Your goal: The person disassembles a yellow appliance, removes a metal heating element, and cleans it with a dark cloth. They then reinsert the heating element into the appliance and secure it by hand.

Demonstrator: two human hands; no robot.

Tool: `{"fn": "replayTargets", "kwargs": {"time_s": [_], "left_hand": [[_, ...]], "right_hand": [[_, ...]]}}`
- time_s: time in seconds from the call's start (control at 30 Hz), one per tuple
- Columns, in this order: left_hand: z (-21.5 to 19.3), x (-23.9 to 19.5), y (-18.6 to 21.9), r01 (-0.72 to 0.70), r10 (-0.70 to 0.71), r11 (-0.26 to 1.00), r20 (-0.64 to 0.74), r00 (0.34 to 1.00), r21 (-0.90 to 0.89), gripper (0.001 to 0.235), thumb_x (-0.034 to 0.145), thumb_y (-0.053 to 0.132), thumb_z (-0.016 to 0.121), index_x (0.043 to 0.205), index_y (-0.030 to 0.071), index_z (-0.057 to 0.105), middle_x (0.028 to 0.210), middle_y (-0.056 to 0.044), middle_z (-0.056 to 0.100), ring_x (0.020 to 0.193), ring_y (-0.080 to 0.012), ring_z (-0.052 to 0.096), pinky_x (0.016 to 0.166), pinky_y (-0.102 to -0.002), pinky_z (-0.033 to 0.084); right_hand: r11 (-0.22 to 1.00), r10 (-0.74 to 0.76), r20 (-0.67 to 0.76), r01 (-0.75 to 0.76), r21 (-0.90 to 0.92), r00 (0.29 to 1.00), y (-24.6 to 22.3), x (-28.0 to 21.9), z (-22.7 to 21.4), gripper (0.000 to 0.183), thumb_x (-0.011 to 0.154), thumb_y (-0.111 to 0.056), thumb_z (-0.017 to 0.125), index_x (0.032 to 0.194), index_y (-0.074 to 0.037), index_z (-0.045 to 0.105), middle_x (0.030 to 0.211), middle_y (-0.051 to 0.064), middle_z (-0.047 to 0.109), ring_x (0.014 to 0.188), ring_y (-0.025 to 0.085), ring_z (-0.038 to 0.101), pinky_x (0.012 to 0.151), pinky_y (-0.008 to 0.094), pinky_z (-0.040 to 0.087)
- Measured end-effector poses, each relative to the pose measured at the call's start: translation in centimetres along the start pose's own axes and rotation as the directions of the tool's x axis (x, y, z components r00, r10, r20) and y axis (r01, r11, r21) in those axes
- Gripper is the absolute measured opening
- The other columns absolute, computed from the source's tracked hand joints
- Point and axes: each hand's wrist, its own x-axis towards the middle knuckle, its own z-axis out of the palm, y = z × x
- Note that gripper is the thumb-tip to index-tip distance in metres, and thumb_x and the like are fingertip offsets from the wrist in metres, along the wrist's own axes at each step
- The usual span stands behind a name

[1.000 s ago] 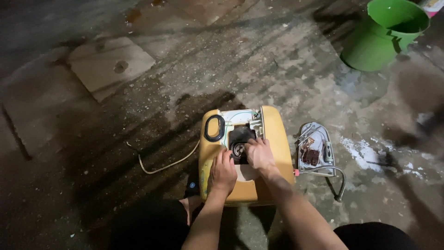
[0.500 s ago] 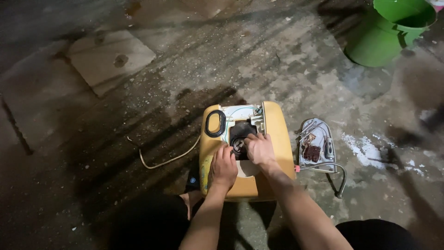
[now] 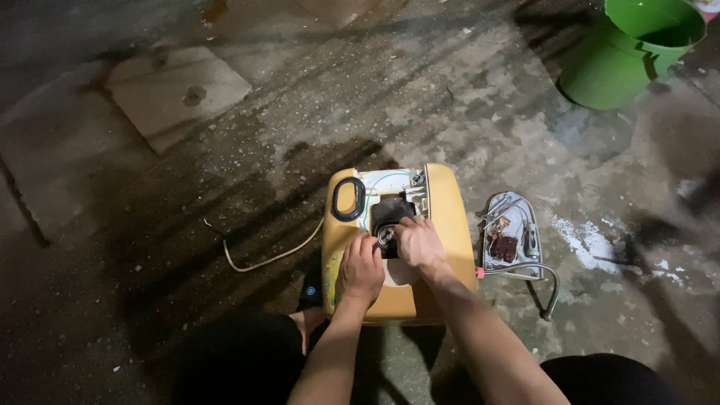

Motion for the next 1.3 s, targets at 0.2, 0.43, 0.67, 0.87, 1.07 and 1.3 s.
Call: {"fn": "replayTargets", "kwargs": {"time_s": [0.2, 0.43, 0.67, 0.87, 1.07, 1.3], "left_hand": [[-0.6, 0.4, 0.2, 0.0, 0.0, 0.999, 0.02, 1.0, -0.04, 0.023, 0.096, 0.027, 0.053, 0.114, 0.016, 0.062, 0.118, -0.011, 0.064, 0.106, -0.0344, 0.067, 0.09, -0.043, 0.054], [0.6, 0.1, -0.5, -0.02, 0.02, 1.0, -0.027, 0.999, -0.012, 0.022, 0.094, 0.028, 0.056, 0.112, 0.018, 0.062, 0.117, -0.009, 0.064, 0.107, -0.0314, 0.067, 0.091, -0.041, 0.054], [0.5, 0.2, -0.4, -0.022, 0.021, 0.999, -0.053, 0.998, -0.029, 0.021, 0.093, 0.028, 0.057, 0.11, 0.018, 0.063, 0.114, -0.008, 0.064, 0.104, -0.0315, 0.067, 0.09, -0.041, 0.054], [1.4, 0.2, -0.6, -0.039, 0.039, 0.999, -0.088, 0.995, 0.009, 0.023, 0.095, 0.032, 0.057, 0.113, 0.019, 0.064, 0.116, -0.009, 0.065, 0.104, -0.031, 0.067, 0.089, -0.04, 0.054], [-3.0, 0.2, 1.2, 0.101, -0.11, 0.991, 0.115, 0.987, 0.086, 0.07, 0.086, 0.053, 0.067, 0.138, 0.01, 0.05, 0.146, -0.025, 0.045, 0.136, -0.0447, 0.044, 0.111, -0.053, 0.035], [-6.7, 2.1, 1.7, 0.155, -0.317, 0.947, 0.73, 0.605, 0.283, 0.146, 0.056, 0.095, 0.059, 0.164, 0.014, 0.006, 0.17, -0.025, -0.011, 0.158, -0.0406, -0.008, 0.126, -0.055, 0.0]], "right_hand": [[1.0, -0.007, 0.029, 0.007, 0.023, 1.0, -0.2, 0.0, -0.8, 0.018, 0.087, -0.037, 0.056, 0.081, -0.025, 0.068, 0.09, -0.004, 0.064, 0.088, 0.024, 0.063, 0.076, 0.037, 0.046], [1.0, -0.004, 0.034, 0.004, -0.005, 0.999, -0.6, 0.0, -1.8, 0.02, 0.088, -0.04, 0.056, 0.082, -0.026, 0.068, 0.091, -0.004, 0.065, 0.089, 0.023, 0.063, 0.078, 0.037, 0.048], [0.999, 0.014, 0.031, -0.015, 0.044, 0.999, -0.3, 0.0, -1.1, 0.02, 0.089, -0.041, 0.057, 0.082, -0.027, 0.068, 0.09, -0.004, 0.065, 0.09, 0.024, 0.063, 0.08, 0.037, 0.049], [0.996, 0.028, 0.036, -0.031, 0.089, 0.999, -0.2, 0.6, -1.8, 0.019, 0.087, -0.044, 0.059, 0.082, -0.028, 0.069, 0.09, -0.004, 0.065, 0.091, 0.024, 0.064, 0.081, 0.038, 0.051], [0.995, 0.033, 0.033, -0.036, 0.09, 0.999, -0.5, 0.8, -2.5, 0.019, 0.085, -0.045, 0.061, 0.08, -0.028, 0.07, 0.089, -0.005, 0.066, 0.091, 0.023, 0.065, 0.081, 0.037, 0.051], [0.998, 0.043, 0.045, -0.045, 0.044, 0.998, -0.1, 0.5, -0.9, 0.017, 0.082, -0.047, 0.062, 0.084, -0.032, 0.07, 0.092, -0.008, 0.066, 0.092, 0.021, 0.065, 0.081, 0.036, 0.052]]}}
